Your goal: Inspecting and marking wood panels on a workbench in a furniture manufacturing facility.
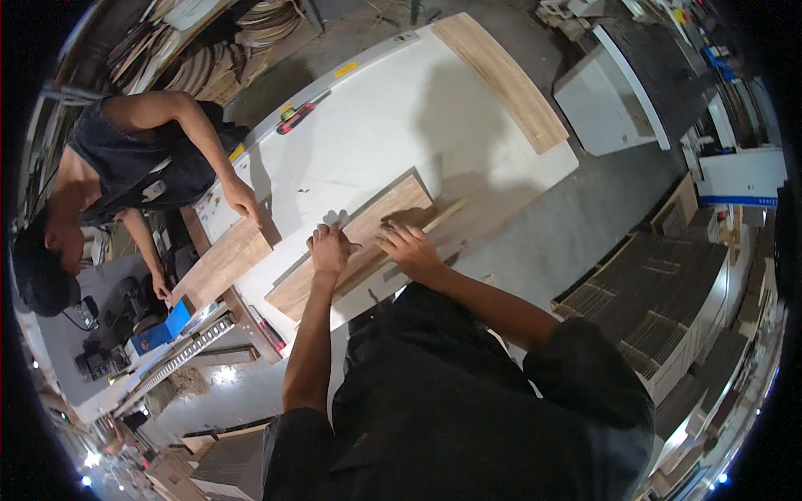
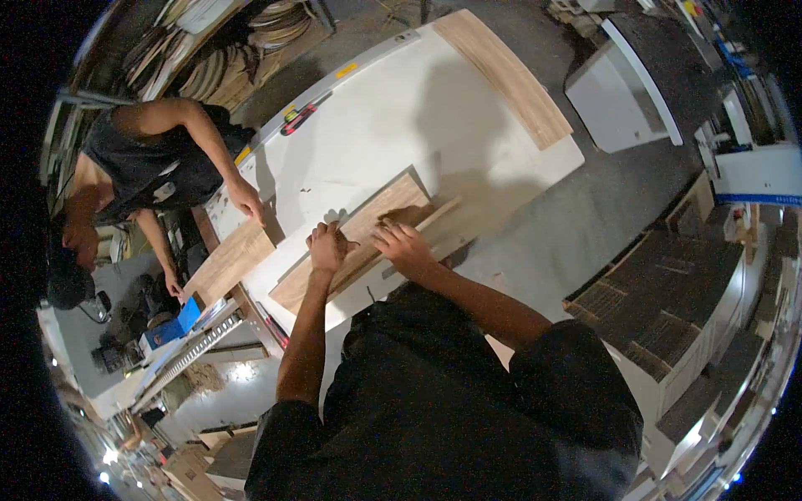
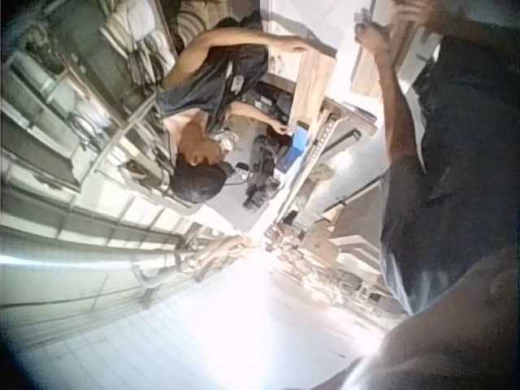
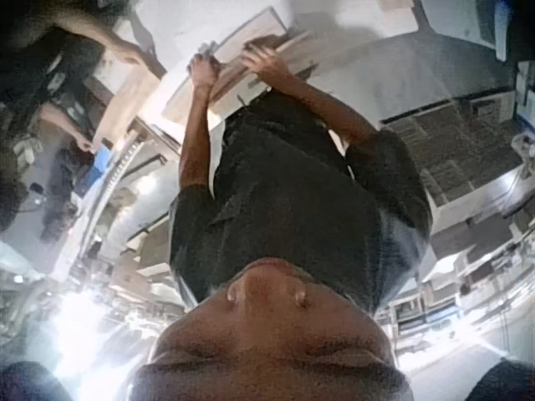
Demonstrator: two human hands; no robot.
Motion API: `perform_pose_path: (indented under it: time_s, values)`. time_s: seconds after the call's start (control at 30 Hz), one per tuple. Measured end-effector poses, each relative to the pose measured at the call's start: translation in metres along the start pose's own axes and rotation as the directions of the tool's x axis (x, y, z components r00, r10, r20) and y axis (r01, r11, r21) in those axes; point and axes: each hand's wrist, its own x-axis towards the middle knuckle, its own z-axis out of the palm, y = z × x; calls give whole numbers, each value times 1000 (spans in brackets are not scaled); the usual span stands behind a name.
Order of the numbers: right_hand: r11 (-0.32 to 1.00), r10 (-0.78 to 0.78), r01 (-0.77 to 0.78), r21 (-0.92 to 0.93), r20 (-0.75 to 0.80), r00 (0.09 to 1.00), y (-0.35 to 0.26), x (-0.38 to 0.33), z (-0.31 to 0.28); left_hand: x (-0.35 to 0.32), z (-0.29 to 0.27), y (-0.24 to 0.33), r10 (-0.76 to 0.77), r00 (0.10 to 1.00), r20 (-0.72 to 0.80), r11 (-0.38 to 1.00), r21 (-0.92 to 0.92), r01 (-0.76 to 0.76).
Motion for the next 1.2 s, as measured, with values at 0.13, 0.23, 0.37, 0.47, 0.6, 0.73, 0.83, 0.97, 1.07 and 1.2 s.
perform_pose_path:
  time_s: [0.13, 0.23, 0.37, 0.47, 0.6, 0.73, 0.83, 0.97, 1.07, 1.2]
  values:
    - [1000, 12, -13, 16, 111, 994, 0, 8, -15, -1, -13, 16, 46, 999, 20, 966, -254, -40]
    - [998, 55, -56, 2, 156, 986, -4, 9, -14, -21, -10, 35, 52, 997, -48, 938, -340, -65]
    - [993, 62, -62, -101, -3, 998, -3, 3, 4, -60, -13, 67, 151, 985, -82, 881, -440, -171]
    - [994, 111, -110, -28, 60, 992, -2, -3, 10, -96, -11, 61, 187, 969, -163, 933, -279, -227]
    - [969, 218, -243, 51, 286, 933, 21, -2, -5, -149, 7, -16, 18, 964, -265, 991, -120, -52]
    - [879, 468, -476, -7, 198, 861, 94, -5, -75, -213, -8, -82, -208, 918, -339, 977, -113, 180]
    - [755, 578, -617, 224, 217, 787, 140, -28, -76, -245, 6, -108, -391, 878, -277, 901, -309, 304]
    - [457, 565, -624, 634, 334, 754, 158, -57, -37, -253, 48, -115, -621, 776, -112, 337, -932, 135]
    - [422, 570, -592, 687, 307, 762, 144, -60, -30, -249, 56, -105, -608, 784, -125, 314, -945, 93]
    - [239, 644, -595, 767, 333, 689, 130, -58, -26, -242, 52, -92, -645, 754, -128, 271, -960, 69]
